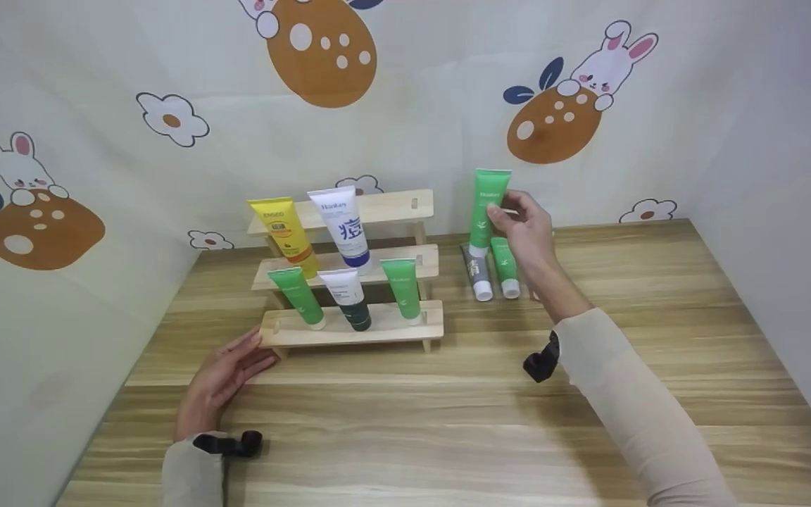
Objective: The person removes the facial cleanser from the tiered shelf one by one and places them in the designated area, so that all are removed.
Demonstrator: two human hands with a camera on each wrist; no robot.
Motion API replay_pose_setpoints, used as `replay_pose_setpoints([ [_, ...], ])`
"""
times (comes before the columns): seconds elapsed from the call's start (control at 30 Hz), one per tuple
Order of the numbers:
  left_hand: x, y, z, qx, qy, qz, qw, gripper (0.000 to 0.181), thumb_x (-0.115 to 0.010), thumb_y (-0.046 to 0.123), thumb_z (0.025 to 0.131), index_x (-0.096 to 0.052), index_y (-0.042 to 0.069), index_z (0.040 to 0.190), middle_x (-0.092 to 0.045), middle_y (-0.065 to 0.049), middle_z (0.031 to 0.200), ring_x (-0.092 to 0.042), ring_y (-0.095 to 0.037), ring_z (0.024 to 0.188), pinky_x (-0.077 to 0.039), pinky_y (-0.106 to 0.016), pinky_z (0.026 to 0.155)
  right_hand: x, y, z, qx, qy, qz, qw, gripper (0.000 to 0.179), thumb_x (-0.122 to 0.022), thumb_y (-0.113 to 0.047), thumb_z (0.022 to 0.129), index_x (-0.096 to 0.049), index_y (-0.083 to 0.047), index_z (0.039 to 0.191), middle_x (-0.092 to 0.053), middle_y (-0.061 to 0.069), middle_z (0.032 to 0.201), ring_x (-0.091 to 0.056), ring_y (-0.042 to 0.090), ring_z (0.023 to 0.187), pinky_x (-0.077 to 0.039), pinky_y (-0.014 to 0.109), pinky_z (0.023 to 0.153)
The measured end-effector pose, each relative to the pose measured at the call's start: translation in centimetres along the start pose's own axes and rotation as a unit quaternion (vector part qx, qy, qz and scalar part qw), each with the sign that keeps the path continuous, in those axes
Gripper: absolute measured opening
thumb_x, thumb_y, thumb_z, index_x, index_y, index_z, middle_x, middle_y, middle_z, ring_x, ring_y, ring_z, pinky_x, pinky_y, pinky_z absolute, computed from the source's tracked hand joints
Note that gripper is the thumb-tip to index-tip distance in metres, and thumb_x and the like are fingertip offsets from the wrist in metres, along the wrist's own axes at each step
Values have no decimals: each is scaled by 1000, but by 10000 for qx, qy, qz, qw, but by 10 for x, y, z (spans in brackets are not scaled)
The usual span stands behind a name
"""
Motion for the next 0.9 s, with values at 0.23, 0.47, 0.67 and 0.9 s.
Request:
replay_pose_setpoints([
  [0.23, 0, 1, 0, -71, -33, -23, 10000, 50, -65, 12, 97, -50, -5, 142, -52, -27, 146, -71, -23, 102, -61, -39, 98, 36, 2, 0, -42, 373, 421, 9984, 40, -68, -26, 96, -56, -13, 131, -56, -3, 121, -57, 9, 111, -59, 12, 88],
  [0.47, 0, -2, 0, -17, -16, 29, 10000, 54, -65, 12, 98, -47, -5, 145, -48, -24, 150, -71, -18, 100, -62, -37, 97, 77, 11, 4, -221, 921, 533, 9941, 34, -73, -26, 93, -60, -13, 122, -59, -3, 112, -63, 7, 97, -60, 14, 79],
  [0.67, 0, -3, -1, 0, -31, 58, 10000, 53, -64, 13, 98, -47, -4, 146, -53, -23, 145, -71, -18, 101, -62, -37, 97, 108, 29, 5, -816, 1229, -98, 9890, 46, -72, -37, 92, -57, -16, 129, -55, -7, 112, -60, 4, 97, -59, 11, 78],
  [0.9, 3, 1, -3, -31, 6, 0, 10000, 51, -65, 13, 98, -49, -3, 144, -55, -23, 143, -71, -20, 102, -62, -39, 97, 122, 47, 12, -1557, 1214, -1555, 9679, 87, -66, -59, 87, -38, -11, 154, -51, -15, 113, -55, 1, 101, -56, 11, 86],
])
Point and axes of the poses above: each hand's wrist, its own z-axis towards the middle knuckle, its own x-axis out of the back of the hand, y = z × x, the point moved 5 cm from there along z, towards the middle knuckle
